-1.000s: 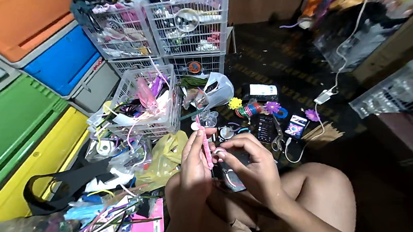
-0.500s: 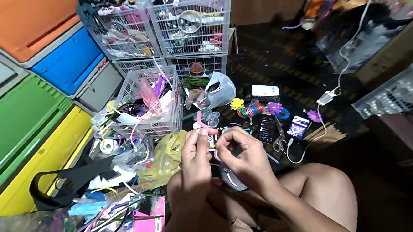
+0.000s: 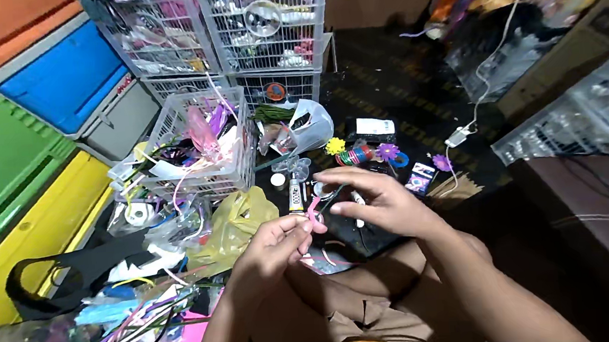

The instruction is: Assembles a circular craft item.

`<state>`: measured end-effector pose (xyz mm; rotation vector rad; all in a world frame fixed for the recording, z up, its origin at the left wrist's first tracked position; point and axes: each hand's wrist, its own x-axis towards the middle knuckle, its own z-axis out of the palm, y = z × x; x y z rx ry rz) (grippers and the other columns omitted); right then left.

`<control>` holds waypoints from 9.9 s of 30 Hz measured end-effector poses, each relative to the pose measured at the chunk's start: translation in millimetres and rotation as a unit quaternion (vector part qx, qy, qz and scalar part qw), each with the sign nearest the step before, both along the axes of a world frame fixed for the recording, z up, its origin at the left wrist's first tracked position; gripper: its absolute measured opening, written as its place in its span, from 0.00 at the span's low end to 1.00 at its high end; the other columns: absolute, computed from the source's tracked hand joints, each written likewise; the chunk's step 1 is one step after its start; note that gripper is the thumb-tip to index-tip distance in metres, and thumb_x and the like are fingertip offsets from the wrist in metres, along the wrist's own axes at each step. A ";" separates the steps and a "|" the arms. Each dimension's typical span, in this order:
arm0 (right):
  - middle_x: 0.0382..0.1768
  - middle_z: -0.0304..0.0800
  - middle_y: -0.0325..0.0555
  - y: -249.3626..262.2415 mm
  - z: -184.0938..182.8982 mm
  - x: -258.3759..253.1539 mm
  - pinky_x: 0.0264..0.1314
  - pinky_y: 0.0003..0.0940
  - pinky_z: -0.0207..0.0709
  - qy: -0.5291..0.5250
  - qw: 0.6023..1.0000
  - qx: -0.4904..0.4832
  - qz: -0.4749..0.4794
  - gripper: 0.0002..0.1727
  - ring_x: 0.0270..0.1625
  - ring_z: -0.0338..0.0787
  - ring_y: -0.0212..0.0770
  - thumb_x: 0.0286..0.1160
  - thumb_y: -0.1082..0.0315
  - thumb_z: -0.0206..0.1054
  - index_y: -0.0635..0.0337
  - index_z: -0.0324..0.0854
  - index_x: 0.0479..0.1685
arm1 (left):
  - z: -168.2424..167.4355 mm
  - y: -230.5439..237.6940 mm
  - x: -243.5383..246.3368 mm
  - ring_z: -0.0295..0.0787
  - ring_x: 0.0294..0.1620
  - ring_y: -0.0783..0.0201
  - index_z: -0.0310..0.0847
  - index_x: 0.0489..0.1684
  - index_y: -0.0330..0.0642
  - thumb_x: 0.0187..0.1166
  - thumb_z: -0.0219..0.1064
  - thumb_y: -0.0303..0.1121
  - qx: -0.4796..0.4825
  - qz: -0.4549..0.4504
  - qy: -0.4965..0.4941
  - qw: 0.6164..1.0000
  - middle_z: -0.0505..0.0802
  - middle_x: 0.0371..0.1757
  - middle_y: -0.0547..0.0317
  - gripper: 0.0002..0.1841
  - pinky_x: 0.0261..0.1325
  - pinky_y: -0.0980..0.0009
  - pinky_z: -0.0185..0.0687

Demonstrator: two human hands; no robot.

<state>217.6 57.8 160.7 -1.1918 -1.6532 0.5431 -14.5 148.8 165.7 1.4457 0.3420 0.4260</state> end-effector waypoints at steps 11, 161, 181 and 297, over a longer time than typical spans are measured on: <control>0.34 0.91 0.45 -5.2 -5.8 -17.8 0.46 0.30 0.83 -0.286 0.952 0.109 -0.030 0.12 0.40 0.90 0.39 0.82 0.66 0.61 0.61 0.91 0.41 | -11.8 -7.9 5.6 0.85 0.40 0.86 0.92 0.44 0.38 0.85 0.61 0.31 0.257 0.167 0.065 0.950 0.94 0.41 0.67 0.12 0.48 0.87 0.80; 0.45 0.97 0.49 4.6 -71.9 -85.5 0.56 0.30 0.87 -0.055 0.979 0.030 -0.192 0.16 0.48 0.95 0.37 0.86 0.66 0.59 0.65 0.91 0.53 | -34.7 16.0 44.4 0.91 0.29 0.69 0.81 0.55 0.41 0.95 0.46 0.32 -0.085 0.460 -0.112 0.877 0.89 0.28 0.67 0.14 0.41 0.69 0.93; 0.35 0.90 0.36 -2.2 -84.9 -89.2 0.41 0.20 0.78 0.154 0.953 -0.144 -0.219 0.13 0.35 0.85 0.23 0.85 0.63 0.61 0.60 0.90 0.45 | -53.2 17.8 50.5 0.86 0.30 0.73 0.79 0.55 0.52 0.97 0.39 0.41 -0.264 0.371 -0.156 0.876 0.84 0.28 0.72 0.18 0.45 0.73 0.88; 0.39 0.96 0.43 11.6 -121.2 16.1 0.49 0.28 0.92 0.267 0.909 -0.171 -0.269 0.13 0.38 0.95 0.31 0.73 0.78 0.73 0.67 0.87 0.56 | -138.6 40.9 102.3 0.94 0.43 0.70 0.85 0.66 0.33 0.73 0.75 0.28 0.220 0.106 0.050 0.968 0.95 0.52 0.48 0.21 0.53 0.73 0.90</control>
